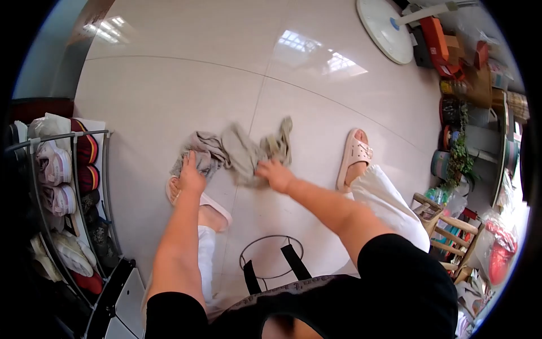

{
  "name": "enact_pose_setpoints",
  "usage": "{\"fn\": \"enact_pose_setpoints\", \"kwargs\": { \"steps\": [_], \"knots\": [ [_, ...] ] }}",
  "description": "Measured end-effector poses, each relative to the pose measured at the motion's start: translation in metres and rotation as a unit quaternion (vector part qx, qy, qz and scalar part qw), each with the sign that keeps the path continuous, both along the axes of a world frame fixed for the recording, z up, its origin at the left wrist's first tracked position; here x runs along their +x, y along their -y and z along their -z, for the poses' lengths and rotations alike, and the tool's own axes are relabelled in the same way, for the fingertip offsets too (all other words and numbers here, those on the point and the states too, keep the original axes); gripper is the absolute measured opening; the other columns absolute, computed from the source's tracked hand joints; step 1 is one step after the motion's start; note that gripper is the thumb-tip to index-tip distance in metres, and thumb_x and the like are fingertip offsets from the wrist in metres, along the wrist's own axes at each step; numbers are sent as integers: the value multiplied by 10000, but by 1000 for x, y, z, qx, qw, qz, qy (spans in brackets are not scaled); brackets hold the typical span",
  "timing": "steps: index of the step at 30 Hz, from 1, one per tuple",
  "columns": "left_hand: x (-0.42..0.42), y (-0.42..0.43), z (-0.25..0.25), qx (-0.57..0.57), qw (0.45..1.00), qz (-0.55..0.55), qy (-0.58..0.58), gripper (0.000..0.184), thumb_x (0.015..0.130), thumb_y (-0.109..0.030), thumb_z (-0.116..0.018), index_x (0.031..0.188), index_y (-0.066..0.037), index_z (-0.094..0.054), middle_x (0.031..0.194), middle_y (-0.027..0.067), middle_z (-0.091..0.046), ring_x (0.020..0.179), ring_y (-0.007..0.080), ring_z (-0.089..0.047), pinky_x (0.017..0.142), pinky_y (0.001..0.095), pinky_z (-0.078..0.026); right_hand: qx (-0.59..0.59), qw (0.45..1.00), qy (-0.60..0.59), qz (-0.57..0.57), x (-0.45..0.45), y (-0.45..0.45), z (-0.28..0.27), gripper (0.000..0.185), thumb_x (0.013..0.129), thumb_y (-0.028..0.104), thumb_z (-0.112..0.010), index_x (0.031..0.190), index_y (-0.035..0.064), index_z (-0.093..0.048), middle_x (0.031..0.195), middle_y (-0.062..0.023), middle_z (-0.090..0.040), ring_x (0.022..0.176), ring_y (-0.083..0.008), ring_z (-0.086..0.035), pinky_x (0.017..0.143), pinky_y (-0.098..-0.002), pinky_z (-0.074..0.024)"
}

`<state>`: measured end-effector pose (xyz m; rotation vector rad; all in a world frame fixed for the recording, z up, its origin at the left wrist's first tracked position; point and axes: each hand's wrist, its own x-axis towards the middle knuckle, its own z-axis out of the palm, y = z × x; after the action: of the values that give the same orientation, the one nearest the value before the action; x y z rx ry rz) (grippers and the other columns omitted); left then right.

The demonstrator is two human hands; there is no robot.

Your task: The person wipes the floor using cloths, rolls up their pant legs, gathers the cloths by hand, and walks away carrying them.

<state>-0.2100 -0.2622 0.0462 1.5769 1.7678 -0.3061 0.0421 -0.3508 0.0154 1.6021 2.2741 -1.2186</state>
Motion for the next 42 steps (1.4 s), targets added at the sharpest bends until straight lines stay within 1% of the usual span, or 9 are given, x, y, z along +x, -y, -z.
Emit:
{"fn": "enact_pose_setpoints", "kwargs": {
  "steps": [5,8,14,18,20,25,30,35,42],
  "knots": [
    [1,2,7,3,1000,-8,1,626,681,-17,-521,1256,-107,-290,1275,181,-289,1133,298,-348,932,323,-303,-225,974,31,2,-13,74,-30,350,688,59,-476,1014,165,-546,1099,-63,-454,942,-332,-425,858,-364,-354],
    [7,17,6,5,997,-45,68,532,662,-9,-486,1185,-47,-394,1158,200,-431,1058,326,-420,904,344,-324,-141,958,-93,231,-22,83,-49,378,688,51,-458,1046,147,-532,1093,-100,-461,1005,-320,-416,868,-351,-349],
    [51,94,3,1,888,-251,385,503,645,26,-477,1145,14,-419,1033,133,-525,922,218,-506,806,278,-382,-98,879,-154,440,16,61,-113,438,637,61,-503,1076,64,-497,987,-184,-542,895,-315,-524,767,-348,-424],
    [77,132,-51,-7,869,-281,407,496,660,50,-461,1152,15,-411,1034,134,-522,916,216,-508,795,288,-394,-73,849,-160,497,30,72,-148,382,651,39,-501,1032,48,-524,990,-145,-551,872,-239,-528,724,-304,-417],
    [78,138,-60,-10,874,-272,402,500,662,64,-455,1157,13,-405,1030,137,-523,905,222,-515,788,292,-400,-82,708,-318,625,29,79,-167,412,652,37,-507,1063,73,-514,943,-103,-570,837,-188,-527,719,-286,-416],
    [86,146,-103,6,875,-283,394,473,655,64,-447,1125,25,-426,1020,142,-527,892,221,-528,769,302,-420,-40,747,-265,608,29,104,-191,462,664,44,-508,1123,74,-469,948,-83,-556,822,-172,-517,725,-273,-413],
    [89,146,-109,5,848,-263,461,515,639,89,-400,1151,29,-388,1062,167,-494,912,268,-528,781,344,-441,-67,625,-356,692,24,133,-217,447,650,77,-519,1096,64,-491,949,-105,-565,855,-208,-524,755,-308,-410],
    [89,154,-108,19,854,-254,453,467,636,97,-423,1098,27,-417,1012,159,-510,901,274,-531,780,357,-444,-58,528,-466,708,25,148,-228,392,664,14,-483,1053,60,-507,845,-98,-555,737,-191,-532,612,-312,-446],
    [106,157,-152,-53,860,-267,431,430,672,79,-438,1097,20,-408,974,152,-528,821,253,-557,695,344,-474,-73,521,-504,685,44,155,-264,495,689,33,-487,1173,68,-390,977,-102,-509,806,-178,-502,654,-324,-429]
  ]
}}
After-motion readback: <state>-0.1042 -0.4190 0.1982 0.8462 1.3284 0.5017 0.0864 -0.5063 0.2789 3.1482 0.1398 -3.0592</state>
